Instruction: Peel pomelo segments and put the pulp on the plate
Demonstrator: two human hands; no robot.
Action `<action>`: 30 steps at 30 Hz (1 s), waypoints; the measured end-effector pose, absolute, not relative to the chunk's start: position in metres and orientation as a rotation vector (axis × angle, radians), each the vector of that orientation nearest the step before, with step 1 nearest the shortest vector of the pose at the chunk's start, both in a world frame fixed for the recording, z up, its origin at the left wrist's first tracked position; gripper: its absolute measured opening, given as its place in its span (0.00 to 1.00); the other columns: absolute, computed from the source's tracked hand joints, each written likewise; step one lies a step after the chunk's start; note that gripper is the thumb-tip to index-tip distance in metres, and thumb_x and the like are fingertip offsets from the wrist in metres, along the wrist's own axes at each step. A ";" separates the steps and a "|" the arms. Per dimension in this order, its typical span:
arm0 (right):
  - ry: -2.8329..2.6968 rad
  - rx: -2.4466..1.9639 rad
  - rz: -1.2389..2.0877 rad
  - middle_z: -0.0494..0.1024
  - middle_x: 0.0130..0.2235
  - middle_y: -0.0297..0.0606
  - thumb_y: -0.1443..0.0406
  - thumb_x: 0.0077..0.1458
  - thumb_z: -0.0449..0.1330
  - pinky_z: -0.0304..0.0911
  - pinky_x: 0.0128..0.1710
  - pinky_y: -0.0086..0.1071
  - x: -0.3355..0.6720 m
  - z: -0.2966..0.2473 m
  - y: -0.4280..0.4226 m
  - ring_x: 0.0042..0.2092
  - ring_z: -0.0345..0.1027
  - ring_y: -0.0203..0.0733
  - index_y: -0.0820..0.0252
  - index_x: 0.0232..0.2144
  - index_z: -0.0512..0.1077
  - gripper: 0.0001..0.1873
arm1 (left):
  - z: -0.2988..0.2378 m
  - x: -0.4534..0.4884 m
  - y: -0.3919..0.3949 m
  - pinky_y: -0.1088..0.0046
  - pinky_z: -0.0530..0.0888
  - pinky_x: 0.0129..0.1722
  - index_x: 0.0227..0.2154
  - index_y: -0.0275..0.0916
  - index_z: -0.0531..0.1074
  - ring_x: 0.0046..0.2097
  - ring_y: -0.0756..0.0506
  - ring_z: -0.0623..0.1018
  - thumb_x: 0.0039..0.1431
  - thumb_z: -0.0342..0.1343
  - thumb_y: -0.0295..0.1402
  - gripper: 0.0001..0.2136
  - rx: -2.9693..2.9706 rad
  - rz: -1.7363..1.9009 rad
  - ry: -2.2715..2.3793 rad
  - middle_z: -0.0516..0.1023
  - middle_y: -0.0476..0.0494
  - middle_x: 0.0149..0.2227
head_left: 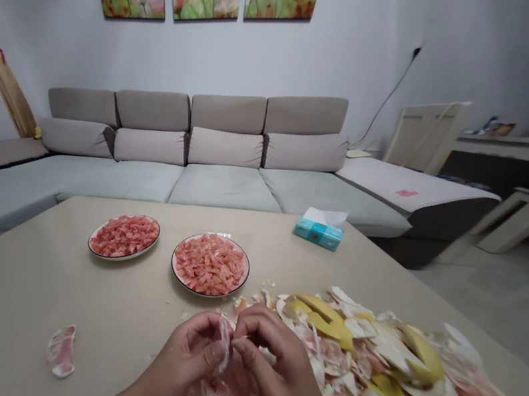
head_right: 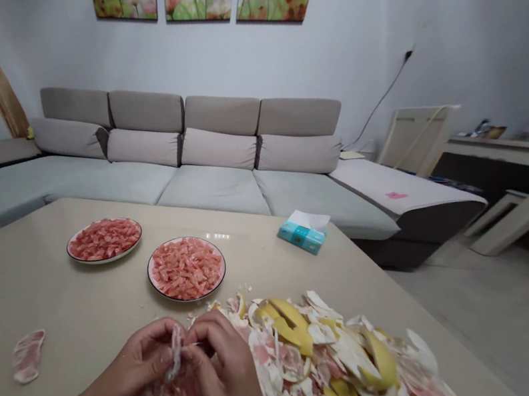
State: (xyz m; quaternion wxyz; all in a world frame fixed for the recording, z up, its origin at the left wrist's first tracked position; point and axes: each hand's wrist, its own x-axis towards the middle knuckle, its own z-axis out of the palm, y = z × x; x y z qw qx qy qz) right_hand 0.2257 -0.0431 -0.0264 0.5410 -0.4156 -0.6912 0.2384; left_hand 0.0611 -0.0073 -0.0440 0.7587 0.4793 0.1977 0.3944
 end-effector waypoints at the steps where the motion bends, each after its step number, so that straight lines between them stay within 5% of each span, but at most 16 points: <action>1: -1.647 -0.986 0.563 0.70 0.32 0.34 0.69 0.60 0.53 0.60 0.35 0.31 0.225 -0.027 -0.044 0.35 0.65 0.38 0.57 0.29 0.68 0.07 | -0.043 0.061 -0.007 0.75 0.64 0.36 0.34 0.36 0.71 0.36 0.49 0.69 0.55 0.63 0.36 0.10 0.994 0.867 0.427 0.69 0.48 0.33; 10: -1.649 -1.025 0.606 0.69 0.26 0.33 0.64 0.65 0.49 0.59 0.31 0.30 0.228 -0.025 -0.044 0.30 0.64 0.37 0.58 0.23 0.69 0.19 | -0.041 0.064 -0.004 0.74 0.67 0.35 0.37 0.34 0.73 0.34 0.50 0.71 0.61 0.56 0.32 0.06 0.757 0.825 0.397 0.70 0.44 0.34; 13: -1.593 -1.015 0.546 0.75 0.34 0.36 0.68 0.61 0.56 0.63 0.35 0.30 0.227 -0.026 -0.041 0.36 0.69 0.39 0.56 0.34 0.75 0.08 | -0.041 0.063 -0.007 0.75 0.68 0.36 0.39 0.34 0.74 0.34 0.50 0.72 0.61 0.56 0.32 0.07 0.775 0.815 0.409 0.72 0.43 0.34; 15: -1.573 -1.008 0.526 0.75 0.39 0.36 0.70 0.58 0.59 0.65 0.37 0.30 0.225 -0.026 -0.041 0.40 0.69 0.40 0.54 0.41 0.75 0.10 | -0.041 0.063 -0.008 0.73 0.68 0.40 0.40 0.35 0.74 0.37 0.48 0.73 0.60 0.57 0.32 0.08 0.828 0.820 0.407 0.73 0.43 0.35; 19: -1.594 -1.006 0.499 0.75 0.36 0.35 0.71 0.55 0.62 0.65 0.37 0.30 0.225 -0.027 -0.040 0.39 0.69 0.39 0.54 0.37 0.76 0.09 | -0.040 0.062 -0.007 0.70 0.66 0.46 0.37 0.36 0.75 0.43 0.44 0.72 0.59 0.59 0.34 0.07 1.029 0.832 0.418 0.73 0.43 0.37; 30: -1.749 -0.917 0.313 0.67 0.32 0.34 0.73 0.60 0.48 0.59 0.35 0.32 0.222 -0.027 -0.049 0.35 0.63 0.39 0.57 0.32 0.64 0.09 | -0.043 0.063 -0.002 0.76 0.66 0.33 0.36 0.34 0.72 0.31 0.52 0.69 0.62 0.56 0.32 0.05 0.757 0.857 0.391 0.69 0.47 0.32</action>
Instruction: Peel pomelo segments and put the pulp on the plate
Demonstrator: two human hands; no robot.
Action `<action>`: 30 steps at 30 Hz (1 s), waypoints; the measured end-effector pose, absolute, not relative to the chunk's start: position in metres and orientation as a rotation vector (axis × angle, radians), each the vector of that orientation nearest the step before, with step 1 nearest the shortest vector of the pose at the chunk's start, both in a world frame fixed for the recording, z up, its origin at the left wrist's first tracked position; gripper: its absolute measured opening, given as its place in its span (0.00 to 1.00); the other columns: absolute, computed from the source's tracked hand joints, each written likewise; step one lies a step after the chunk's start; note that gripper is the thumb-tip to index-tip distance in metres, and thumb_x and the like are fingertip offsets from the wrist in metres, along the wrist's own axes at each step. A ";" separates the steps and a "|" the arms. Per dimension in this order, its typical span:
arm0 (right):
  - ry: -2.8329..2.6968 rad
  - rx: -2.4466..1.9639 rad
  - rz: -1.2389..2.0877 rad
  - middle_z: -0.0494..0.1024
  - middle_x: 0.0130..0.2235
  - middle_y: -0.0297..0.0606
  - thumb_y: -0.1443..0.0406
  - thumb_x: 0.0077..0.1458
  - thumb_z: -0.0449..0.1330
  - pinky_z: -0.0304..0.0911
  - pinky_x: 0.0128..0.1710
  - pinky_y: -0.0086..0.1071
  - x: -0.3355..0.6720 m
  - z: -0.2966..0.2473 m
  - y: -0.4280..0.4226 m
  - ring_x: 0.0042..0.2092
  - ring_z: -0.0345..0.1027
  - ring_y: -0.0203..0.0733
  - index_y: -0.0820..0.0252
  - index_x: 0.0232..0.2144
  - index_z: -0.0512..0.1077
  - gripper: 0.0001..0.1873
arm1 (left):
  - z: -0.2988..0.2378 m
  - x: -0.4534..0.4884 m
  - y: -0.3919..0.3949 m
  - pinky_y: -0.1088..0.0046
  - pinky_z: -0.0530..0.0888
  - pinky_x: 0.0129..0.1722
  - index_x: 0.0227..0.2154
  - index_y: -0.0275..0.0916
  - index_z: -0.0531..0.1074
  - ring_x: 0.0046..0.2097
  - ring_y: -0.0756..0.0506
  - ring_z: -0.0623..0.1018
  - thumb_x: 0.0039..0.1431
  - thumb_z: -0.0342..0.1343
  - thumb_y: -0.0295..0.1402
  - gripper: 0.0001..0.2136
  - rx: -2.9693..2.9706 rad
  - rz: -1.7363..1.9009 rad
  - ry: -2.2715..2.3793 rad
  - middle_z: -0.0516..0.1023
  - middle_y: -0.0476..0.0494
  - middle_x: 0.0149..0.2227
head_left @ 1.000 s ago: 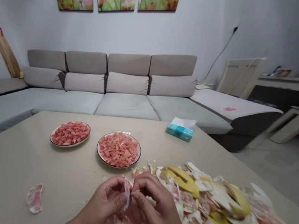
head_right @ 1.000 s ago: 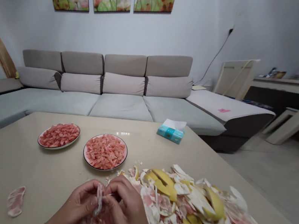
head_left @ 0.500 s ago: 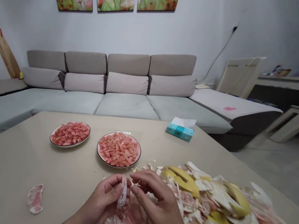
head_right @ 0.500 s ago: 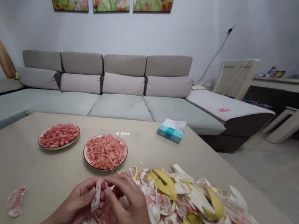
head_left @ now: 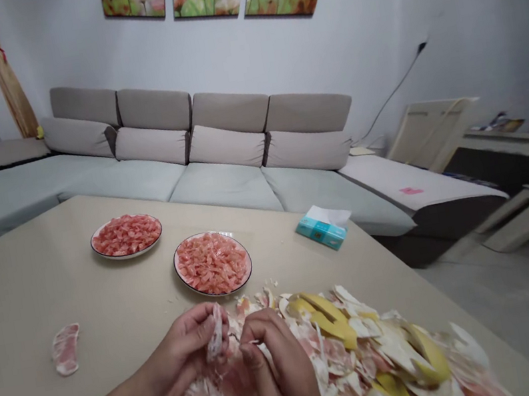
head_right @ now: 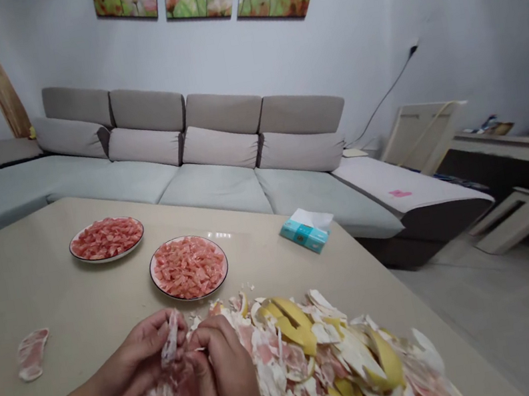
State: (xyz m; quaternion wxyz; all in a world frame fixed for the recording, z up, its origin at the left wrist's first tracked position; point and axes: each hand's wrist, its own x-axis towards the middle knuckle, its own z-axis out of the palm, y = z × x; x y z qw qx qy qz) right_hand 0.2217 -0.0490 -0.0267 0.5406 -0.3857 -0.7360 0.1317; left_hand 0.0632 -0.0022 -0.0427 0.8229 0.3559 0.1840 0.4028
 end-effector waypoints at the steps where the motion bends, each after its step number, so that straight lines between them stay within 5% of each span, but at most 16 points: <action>1: -1.739 -0.924 0.314 0.66 0.32 0.34 0.73 0.61 0.48 0.58 0.35 0.32 0.222 -0.026 -0.050 0.35 0.63 0.39 0.56 0.32 0.63 0.09 | -0.042 0.063 0.000 0.77 0.66 0.31 0.36 0.33 0.72 0.31 0.52 0.69 0.62 0.55 0.31 0.05 0.721 0.872 0.381 0.69 0.47 0.32; 11: -1.812 -0.980 0.244 0.57 0.21 0.29 0.72 0.61 0.49 0.48 0.24 0.30 0.227 -0.030 -0.048 0.24 0.56 0.34 0.57 0.19 0.53 0.19 | -0.040 0.060 0.004 0.64 0.74 0.40 0.41 0.33 0.72 0.39 0.45 0.76 0.66 0.49 0.34 0.11 0.440 0.832 0.329 0.74 0.41 0.38; 15: -1.920 -0.972 0.192 0.60 0.21 0.31 0.72 0.59 0.50 0.50 0.24 0.30 0.225 -0.029 -0.046 0.23 0.58 0.34 0.58 0.17 0.58 0.18 | -0.039 0.061 0.005 0.67 0.75 0.38 0.41 0.32 0.72 0.40 0.43 0.77 0.67 0.48 0.33 0.11 0.436 0.853 0.303 0.75 0.39 0.37; 20: -1.921 -1.082 0.206 0.71 0.29 0.38 0.72 0.57 0.53 0.59 0.27 0.31 0.224 -0.031 -0.045 0.29 0.66 0.39 0.60 0.32 0.70 0.07 | -0.040 0.062 0.004 0.67 0.74 0.38 0.37 0.33 0.72 0.37 0.46 0.76 0.67 0.48 0.33 0.10 0.455 0.873 0.299 0.76 0.40 0.37; 22: -1.910 -1.055 0.225 0.74 0.33 0.40 0.73 0.56 0.53 0.63 0.30 0.32 0.224 -0.032 -0.045 0.33 0.69 0.41 0.60 0.40 0.71 0.12 | -0.040 0.062 0.003 0.66 0.74 0.39 0.36 0.34 0.72 0.36 0.46 0.76 0.67 0.48 0.34 0.10 0.468 0.871 0.302 0.75 0.41 0.37; 30: -1.861 -1.007 0.226 0.78 0.37 0.41 0.72 0.56 0.58 0.70 0.36 0.33 0.220 -0.035 -0.044 0.37 0.74 0.41 0.57 0.39 0.75 0.10 | -0.035 0.066 -0.002 0.70 0.73 0.40 0.35 0.34 0.72 0.37 0.48 0.74 0.66 0.49 0.34 0.11 0.581 0.914 0.322 0.74 0.41 0.37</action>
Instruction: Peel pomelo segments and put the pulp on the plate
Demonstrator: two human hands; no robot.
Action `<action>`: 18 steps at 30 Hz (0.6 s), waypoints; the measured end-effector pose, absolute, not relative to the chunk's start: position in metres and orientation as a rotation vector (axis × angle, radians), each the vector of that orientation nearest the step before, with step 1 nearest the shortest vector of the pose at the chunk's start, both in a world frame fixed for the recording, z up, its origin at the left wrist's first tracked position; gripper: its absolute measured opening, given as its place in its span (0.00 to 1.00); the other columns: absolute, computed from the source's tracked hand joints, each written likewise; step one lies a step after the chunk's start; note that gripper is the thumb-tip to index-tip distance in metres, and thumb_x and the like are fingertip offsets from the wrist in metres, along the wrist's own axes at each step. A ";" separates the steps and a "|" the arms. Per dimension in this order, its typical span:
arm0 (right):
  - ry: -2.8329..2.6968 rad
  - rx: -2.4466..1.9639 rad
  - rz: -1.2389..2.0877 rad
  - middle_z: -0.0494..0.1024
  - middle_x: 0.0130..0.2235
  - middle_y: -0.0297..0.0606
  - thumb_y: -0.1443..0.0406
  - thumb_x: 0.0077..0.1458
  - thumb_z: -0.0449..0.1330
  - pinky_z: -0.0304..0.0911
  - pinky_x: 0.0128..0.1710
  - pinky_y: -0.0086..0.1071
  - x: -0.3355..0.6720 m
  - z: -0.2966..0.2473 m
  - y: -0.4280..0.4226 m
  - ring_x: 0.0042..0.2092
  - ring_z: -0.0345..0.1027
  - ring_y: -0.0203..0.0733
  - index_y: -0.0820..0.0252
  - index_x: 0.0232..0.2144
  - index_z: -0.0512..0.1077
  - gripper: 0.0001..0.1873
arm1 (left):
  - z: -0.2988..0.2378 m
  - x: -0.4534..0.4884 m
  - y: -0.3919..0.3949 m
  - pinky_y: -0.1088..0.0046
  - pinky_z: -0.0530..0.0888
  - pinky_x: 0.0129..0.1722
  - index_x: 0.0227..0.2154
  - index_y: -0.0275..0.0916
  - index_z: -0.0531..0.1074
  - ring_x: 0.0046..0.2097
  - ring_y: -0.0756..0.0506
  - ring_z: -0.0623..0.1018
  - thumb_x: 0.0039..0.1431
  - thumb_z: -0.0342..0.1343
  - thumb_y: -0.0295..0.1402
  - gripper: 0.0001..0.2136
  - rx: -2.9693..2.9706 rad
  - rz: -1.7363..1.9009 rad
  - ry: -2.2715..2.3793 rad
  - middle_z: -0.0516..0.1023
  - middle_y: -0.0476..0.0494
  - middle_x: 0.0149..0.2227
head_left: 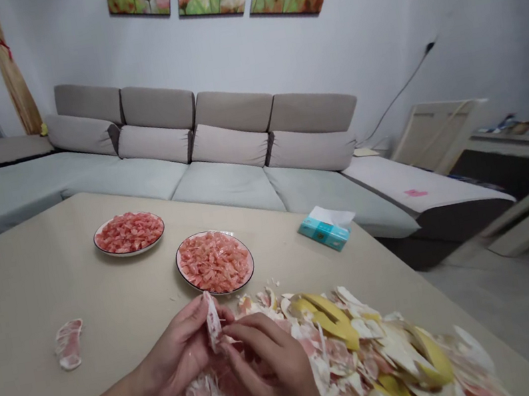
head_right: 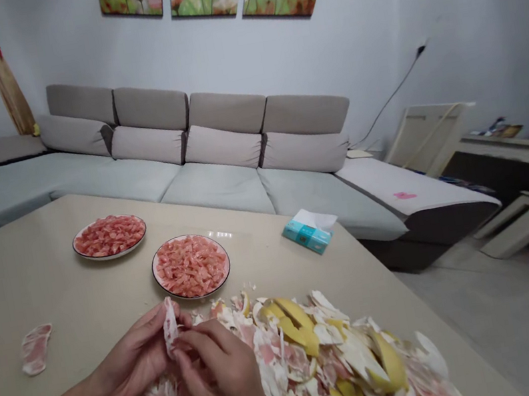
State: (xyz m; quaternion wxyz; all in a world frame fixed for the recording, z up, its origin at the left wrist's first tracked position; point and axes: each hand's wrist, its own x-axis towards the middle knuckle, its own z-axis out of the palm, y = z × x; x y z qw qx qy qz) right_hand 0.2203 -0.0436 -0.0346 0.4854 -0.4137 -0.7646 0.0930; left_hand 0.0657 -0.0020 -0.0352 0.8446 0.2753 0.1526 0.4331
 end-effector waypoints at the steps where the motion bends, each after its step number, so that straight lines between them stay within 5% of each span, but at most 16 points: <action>1: -1.845 -1.011 0.203 0.78 0.37 0.41 0.72 0.56 0.58 0.71 0.36 0.33 0.220 -0.036 -0.043 0.37 0.74 0.42 0.57 0.40 0.75 0.10 | -0.035 0.066 -0.003 0.70 0.73 0.39 0.35 0.34 0.72 0.37 0.48 0.74 0.66 0.49 0.35 0.11 0.601 0.919 0.326 0.73 0.41 0.38; 13: -1.922 -1.027 -0.178 0.80 0.34 0.50 0.75 0.57 0.55 0.72 0.30 0.32 0.215 -0.046 -0.047 0.34 0.76 0.45 0.65 0.38 0.75 0.10 | -0.042 0.069 -0.013 0.70 0.73 0.38 0.37 0.39 0.70 0.36 0.48 0.75 0.62 0.53 0.41 0.10 0.864 0.903 0.529 0.75 0.42 0.42; 18: -1.835 -1.107 -0.012 0.76 0.29 0.41 0.73 0.55 0.56 0.68 0.27 0.29 0.218 -0.042 -0.047 0.29 0.72 0.40 0.60 0.32 0.73 0.07 | -0.040 0.069 -0.012 0.70 0.73 0.38 0.38 0.38 0.71 0.36 0.48 0.77 0.62 0.55 0.41 0.10 0.791 0.885 0.518 0.76 0.42 0.39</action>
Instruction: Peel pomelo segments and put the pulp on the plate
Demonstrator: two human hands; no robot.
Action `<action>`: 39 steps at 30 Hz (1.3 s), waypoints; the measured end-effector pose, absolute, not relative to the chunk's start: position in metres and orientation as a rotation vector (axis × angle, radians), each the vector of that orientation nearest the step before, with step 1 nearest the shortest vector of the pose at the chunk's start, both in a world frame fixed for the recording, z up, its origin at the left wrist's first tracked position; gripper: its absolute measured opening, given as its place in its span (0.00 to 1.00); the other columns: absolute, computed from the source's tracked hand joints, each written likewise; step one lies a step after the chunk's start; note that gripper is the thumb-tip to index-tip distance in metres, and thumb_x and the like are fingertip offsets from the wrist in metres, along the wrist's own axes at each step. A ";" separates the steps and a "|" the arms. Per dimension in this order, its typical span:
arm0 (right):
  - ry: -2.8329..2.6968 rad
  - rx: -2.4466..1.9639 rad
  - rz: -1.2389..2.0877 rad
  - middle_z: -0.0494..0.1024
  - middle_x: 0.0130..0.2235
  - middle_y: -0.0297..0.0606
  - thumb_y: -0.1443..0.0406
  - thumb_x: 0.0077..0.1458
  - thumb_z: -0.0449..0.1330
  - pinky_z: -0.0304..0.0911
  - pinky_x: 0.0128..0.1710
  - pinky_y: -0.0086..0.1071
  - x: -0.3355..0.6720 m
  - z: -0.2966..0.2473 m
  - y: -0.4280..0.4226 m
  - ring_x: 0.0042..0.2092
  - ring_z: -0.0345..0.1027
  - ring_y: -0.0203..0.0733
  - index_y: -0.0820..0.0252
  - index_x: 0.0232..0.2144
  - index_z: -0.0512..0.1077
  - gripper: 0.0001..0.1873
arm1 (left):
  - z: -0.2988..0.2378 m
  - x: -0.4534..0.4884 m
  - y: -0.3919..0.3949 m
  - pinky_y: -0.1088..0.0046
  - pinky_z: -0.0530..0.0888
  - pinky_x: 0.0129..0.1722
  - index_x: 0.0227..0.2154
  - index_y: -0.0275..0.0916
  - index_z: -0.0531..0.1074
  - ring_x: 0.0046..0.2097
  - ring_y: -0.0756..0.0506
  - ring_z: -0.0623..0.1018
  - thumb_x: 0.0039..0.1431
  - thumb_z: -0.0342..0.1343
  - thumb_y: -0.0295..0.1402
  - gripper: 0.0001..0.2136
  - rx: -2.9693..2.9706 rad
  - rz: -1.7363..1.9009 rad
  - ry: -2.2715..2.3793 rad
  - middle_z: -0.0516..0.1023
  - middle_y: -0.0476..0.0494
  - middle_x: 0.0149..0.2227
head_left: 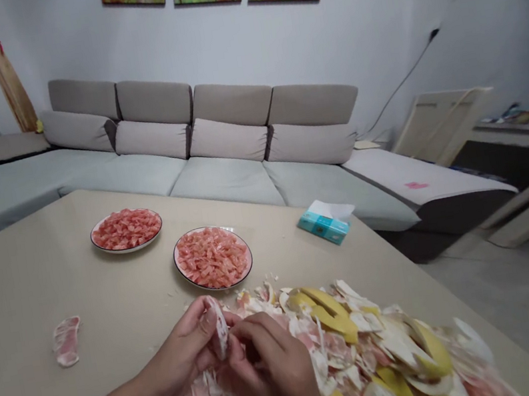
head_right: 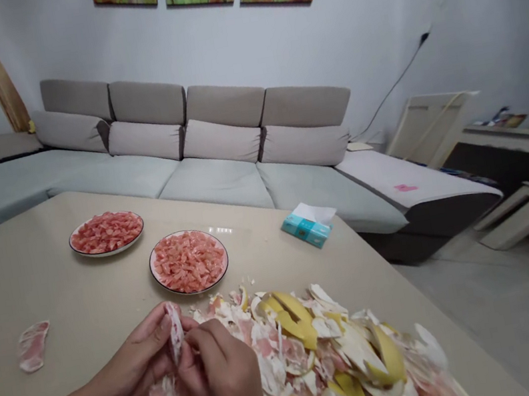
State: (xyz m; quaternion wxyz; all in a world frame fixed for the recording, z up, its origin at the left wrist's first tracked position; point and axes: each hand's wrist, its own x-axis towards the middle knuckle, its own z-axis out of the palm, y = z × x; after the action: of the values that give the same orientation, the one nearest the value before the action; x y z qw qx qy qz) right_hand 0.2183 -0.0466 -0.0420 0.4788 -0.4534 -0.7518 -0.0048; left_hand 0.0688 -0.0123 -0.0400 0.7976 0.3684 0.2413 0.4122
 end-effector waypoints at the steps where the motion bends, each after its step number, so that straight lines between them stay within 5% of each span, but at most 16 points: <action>1: -1.803 -1.117 0.040 0.75 0.29 0.39 0.73 0.55 0.56 0.67 0.27 0.29 0.220 -0.040 -0.046 0.28 0.71 0.39 0.60 0.31 0.72 0.06 | -0.039 0.068 -0.012 0.70 0.73 0.39 0.37 0.38 0.71 0.36 0.48 0.77 0.62 0.55 0.40 0.10 0.768 0.884 0.514 0.76 0.41 0.40; 5: -1.700 -1.151 0.159 0.73 0.31 0.38 0.72 0.57 0.54 0.66 0.29 0.30 0.227 -0.033 -0.044 0.31 0.69 0.39 0.58 0.32 0.70 0.07 | -0.037 0.066 -0.008 0.67 0.74 0.41 0.38 0.38 0.69 0.38 0.47 0.78 0.63 0.54 0.35 0.06 0.673 0.866 0.473 0.76 0.41 0.41; 10: -1.721 -1.156 0.302 0.75 0.39 0.39 0.71 0.60 0.53 0.67 0.31 0.30 0.225 -0.030 -0.043 0.35 0.71 0.40 0.54 0.46 0.70 0.14 | -0.037 0.064 -0.003 0.68 0.73 0.45 0.45 0.38 0.67 0.41 0.47 0.78 0.63 0.53 0.26 0.08 0.607 0.963 0.397 0.76 0.41 0.43; 16: -1.947 -1.020 0.183 0.71 0.46 0.43 0.70 0.50 0.63 0.70 0.39 0.34 0.221 -0.041 -0.042 0.43 0.71 0.45 0.54 0.52 0.67 0.26 | -0.037 0.063 0.000 0.71 0.74 0.44 0.40 0.34 0.68 0.40 0.49 0.77 0.63 0.53 0.25 0.03 0.604 1.015 0.394 0.74 0.42 0.40; 21: -1.862 -1.041 0.205 0.70 0.44 0.40 0.73 0.57 0.54 0.69 0.40 0.32 0.225 -0.042 -0.042 0.43 0.70 0.42 0.51 0.46 0.72 0.17 | -0.034 0.063 -0.003 0.71 0.75 0.44 0.37 0.38 0.65 0.38 0.51 0.76 0.61 0.57 0.25 0.06 0.647 1.015 0.438 0.73 0.47 0.36; 25: -1.697 -1.046 0.392 0.71 0.43 0.39 0.71 0.59 0.56 0.68 0.43 0.33 0.228 -0.032 -0.041 0.46 0.68 0.42 0.50 0.43 0.74 0.14 | -0.035 0.062 -0.008 0.73 0.76 0.34 0.43 0.40 0.67 0.34 0.50 0.77 0.58 0.60 0.29 0.11 0.782 0.895 0.501 0.73 0.47 0.38; 30: -1.604 -1.063 0.635 0.72 0.43 0.38 0.68 0.58 0.59 0.66 0.43 0.32 0.228 -0.026 -0.040 0.47 0.68 0.43 0.49 0.42 0.77 0.12 | -0.040 0.063 -0.007 0.74 0.74 0.28 0.48 0.35 0.72 0.25 0.52 0.72 0.60 0.58 0.37 0.15 0.896 0.772 0.402 0.73 0.47 0.28; 35: -1.502 -1.165 0.655 0.73 0.40 0.37 0.66 0.55 0.62 0.65 0.35 0.30 0.225 -0.025 -0.040 0.38 0.69 0.40 0.52 0.40 0.75 0.09 | -0.041 0.063 -0.007 0.73 0.74 0.36 0.50 0.38 0.72 0.35 0.50 0.76 0.60 0.58 0.32 0.15 0.892 0.817 0.413 0.74 0.39 0.46; 39: -1.423 -1.207 0.678 0.73 0.33 0.34 0.65 0.52 0.65 0.63 0.29 0.28 0.223 -0.023 -0.041 0.31 0.67 0.37 0.56 0.33 0.74 0.04 | -0.041 0.064 -0.008 0.71 0.75 0.37 0.48 0.38 0.71 0.39 0.47 0.77 0.60 0.58 0.33 0.13 0.887 0.804 0.462 0.73 0.39 0.48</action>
State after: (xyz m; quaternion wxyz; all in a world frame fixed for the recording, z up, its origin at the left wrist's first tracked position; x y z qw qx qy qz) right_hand 0.2234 -0.0406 -0.0233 0.5464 -0.5090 -0.6004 0.2861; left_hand 0.0636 -0.0079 -0.0410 0.8012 0.4138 0.2154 0.3748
